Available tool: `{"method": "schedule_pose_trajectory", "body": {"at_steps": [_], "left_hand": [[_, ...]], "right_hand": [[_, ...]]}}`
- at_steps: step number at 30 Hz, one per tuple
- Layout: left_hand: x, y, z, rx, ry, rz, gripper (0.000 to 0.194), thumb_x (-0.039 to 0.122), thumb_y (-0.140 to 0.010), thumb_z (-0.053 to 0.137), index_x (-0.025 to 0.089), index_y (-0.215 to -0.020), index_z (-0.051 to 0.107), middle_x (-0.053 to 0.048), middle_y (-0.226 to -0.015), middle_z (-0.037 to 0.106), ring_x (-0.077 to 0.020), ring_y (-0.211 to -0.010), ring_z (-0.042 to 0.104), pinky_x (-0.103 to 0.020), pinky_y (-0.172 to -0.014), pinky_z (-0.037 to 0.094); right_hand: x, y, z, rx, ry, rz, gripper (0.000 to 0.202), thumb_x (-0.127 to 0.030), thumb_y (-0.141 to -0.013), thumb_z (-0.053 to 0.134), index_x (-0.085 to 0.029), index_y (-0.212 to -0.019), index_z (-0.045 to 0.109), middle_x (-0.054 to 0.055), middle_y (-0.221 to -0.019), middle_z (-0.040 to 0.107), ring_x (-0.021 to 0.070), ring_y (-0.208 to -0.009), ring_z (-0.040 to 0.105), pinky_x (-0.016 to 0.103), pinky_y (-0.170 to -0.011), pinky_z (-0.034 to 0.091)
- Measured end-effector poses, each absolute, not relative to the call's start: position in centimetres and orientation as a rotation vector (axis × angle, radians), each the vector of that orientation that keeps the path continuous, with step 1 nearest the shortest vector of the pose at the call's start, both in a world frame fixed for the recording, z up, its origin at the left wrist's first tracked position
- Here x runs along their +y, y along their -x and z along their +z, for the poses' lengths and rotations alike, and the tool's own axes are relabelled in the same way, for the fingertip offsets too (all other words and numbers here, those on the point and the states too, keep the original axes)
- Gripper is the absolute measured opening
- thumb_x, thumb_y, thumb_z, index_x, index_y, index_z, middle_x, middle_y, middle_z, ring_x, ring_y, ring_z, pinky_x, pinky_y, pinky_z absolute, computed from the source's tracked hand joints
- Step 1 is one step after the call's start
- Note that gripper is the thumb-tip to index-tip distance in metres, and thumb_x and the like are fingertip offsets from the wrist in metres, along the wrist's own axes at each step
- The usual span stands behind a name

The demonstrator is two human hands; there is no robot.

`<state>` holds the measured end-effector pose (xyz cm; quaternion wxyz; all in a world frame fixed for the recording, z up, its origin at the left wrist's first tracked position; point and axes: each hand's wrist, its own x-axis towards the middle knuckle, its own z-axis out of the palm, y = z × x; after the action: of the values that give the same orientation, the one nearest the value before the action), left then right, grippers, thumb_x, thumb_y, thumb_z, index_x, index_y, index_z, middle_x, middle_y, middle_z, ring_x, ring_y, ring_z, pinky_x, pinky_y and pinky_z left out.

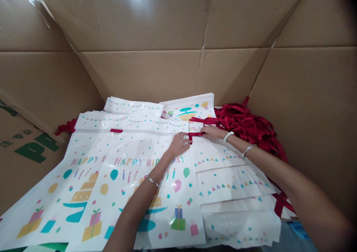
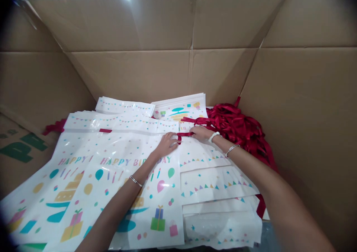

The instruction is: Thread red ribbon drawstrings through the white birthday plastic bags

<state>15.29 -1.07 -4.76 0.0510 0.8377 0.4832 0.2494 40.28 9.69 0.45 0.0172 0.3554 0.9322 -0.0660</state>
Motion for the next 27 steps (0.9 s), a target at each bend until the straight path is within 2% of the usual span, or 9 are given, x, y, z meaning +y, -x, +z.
{"method": "schedule_pose_trajectory", "body": {"at_steps": [7, 11, 15, 18, 23, 27], "left_hand": [[-1.1, -15.3, -4.8, 1.488, -2.54, 0.72, 0.029, 0.028, -0.093, 0.056, 0.032, -0.115, 0.074, -0.006, -0.138, 0.052, -0.0276, -0.131, 0.041, -0.046, -0.109, 0.035], [-1.1, -15.3, -4.8, 1.494, -2.525, 0.729, 0.03, 0.028, -0.094, 0.055, 0.032, -0.116, 0.074, -0.006, -0.138, 0.052, -0.0275, -0.131, 0.041, -0.046, -0.109, 0.035], [-1.1, -15.4, -4.7, 1.479, -2.531, 0.738, 0.03, 0.027, -0.093, 0.056, 0.031, -0.116, 0.074, -0.006, -0.139, 0.052, -0.0276, -0.131, 0.042, -0.046, -0.109, 0.035], [-1.3, -15.5, -4.4, 1.491, -2.545, 0.738, 0.029, 0.027, -0.092, 0.056, 0.031, -0.114, 0.075, -0.007, -0.139, 0.052, -0.0282, -0.131, 0.042, -0.047, -0.109, 0.035], [-1.8, -15.6, -4.0, 1.512, -2.622, 0.804, 0.028, 0.025, -0.09, 0.058, 0.028, -0.111, 0.076, -0.008, -0.143, 0.049, -0.0293, -0.136, 0.037, -0.047, -0.111, 0.033], [-1.7, -15.6, -4.5, 1.533, -2.668, 0.852, 0.028, 0.025, -0.09, 0.058, 0.028, -0.11, 0.077, -0.007, -0.146, 0.046, -0.0301, -0.139, 0.033, -0.048, -0.113, 0.031]], "right_hand": [[9.4, -35.3, 0.1, 2.958, -1.124, -0.205, 0.021, -0.021, -0.094, 0.05, -0.017, -0.103, 0.069, 0.01, -0.107, 0.071, 0.0252, -0.097, 0.065, 0.028, -0.07, 0.038], [9.6, -36.0, 0.1, 2.902, -1.209, -0.268, 0.019, -0.024, -0.091, 0.056, -0.017, -0.102, 0.07, 0.01, -0.105, 0.072, 0.0245, -0.091, 0.065, 0.027, -0.067, 0.037], [9.7, -37.8, -0.9, 2.967, -1.231, -0.315, 0.021, -0.023, -0.09, 0.056, -0.016, -0.105, 0.07, 0.012, -0.109, 0.07, 0.0246, -0.095, 0.064, 0.028, -0.073, 0.04], [9.7, -38.6, -2.2, 3.094, -1.229, -0.509, 0.022, -0.024, -0.091, 0.053, -0.014, -0.103, 0.068, 0.013, -0.107, 0.069, 0.0229, -0.093, 0.062, 0.029, -0.078, 0.042], [9.7, -39.0, -3.4, 3.216, -1.3, -0.82, 0.023, -0.033, -0.089, 0.054, -0.014, -0.094, 0.067, 0.008, -0.086, 0.066, 0.0193, -0.075, 0.056, 0.028, -0.07, 0.041], [9.7, -38.7, -3.1, 3.207, -1.32, -0.945, 0.025, -0.036, -0.087, 0.053, -0.015, -0.094, 0.066, 0.006, -0.083, 0.064, 0.0185, -0.074, 0.053, 0.028, -0.069, 0.04]]}}
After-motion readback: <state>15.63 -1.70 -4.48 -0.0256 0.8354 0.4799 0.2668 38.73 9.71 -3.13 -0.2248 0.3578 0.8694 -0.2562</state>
